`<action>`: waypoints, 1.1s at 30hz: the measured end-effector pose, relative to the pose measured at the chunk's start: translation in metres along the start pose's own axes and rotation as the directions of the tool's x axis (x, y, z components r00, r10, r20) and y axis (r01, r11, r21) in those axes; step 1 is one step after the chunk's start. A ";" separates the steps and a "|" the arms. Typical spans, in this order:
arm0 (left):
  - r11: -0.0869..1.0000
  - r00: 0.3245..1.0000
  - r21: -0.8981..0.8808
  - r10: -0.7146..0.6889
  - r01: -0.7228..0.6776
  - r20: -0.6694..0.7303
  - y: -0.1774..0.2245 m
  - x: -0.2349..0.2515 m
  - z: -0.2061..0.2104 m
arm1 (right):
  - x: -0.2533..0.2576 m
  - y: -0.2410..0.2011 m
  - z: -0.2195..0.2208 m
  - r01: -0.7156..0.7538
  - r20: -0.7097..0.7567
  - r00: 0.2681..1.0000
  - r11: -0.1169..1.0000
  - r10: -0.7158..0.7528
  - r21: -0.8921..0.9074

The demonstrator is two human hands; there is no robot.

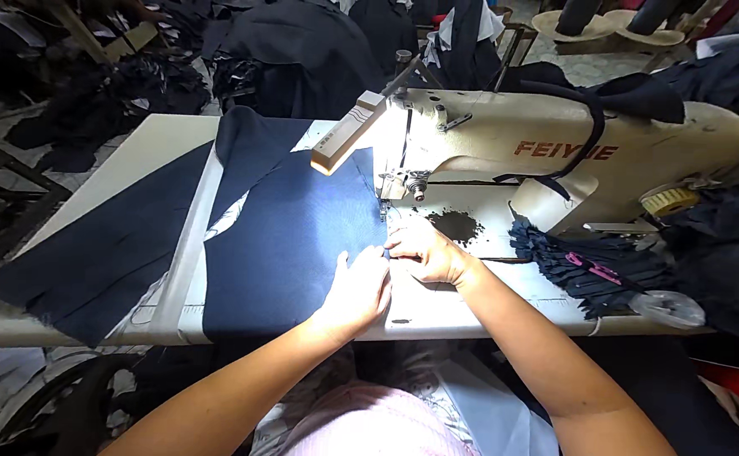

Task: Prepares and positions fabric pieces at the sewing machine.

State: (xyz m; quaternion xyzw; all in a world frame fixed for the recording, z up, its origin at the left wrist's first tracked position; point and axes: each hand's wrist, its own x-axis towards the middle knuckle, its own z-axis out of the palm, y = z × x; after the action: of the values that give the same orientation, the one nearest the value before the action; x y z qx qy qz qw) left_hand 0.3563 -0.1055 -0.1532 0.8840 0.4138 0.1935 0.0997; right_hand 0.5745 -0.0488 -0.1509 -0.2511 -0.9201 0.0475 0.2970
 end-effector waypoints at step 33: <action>0.999 0.998 -0.027 0.019 -0.017 0.066 -0.022 0.017 -0.008 | 0.006 -0.006 0.000 -0.345 0.103 0.931 0.936 0.351 -0.073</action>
State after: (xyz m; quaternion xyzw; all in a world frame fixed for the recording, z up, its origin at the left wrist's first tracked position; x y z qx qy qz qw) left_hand 0.3473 -0.0783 -0.1489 0.8922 0.3998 0.1703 0.1233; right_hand 0.5676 -0.0515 -0.1468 -0.4150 -0.8774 0.0889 0.2237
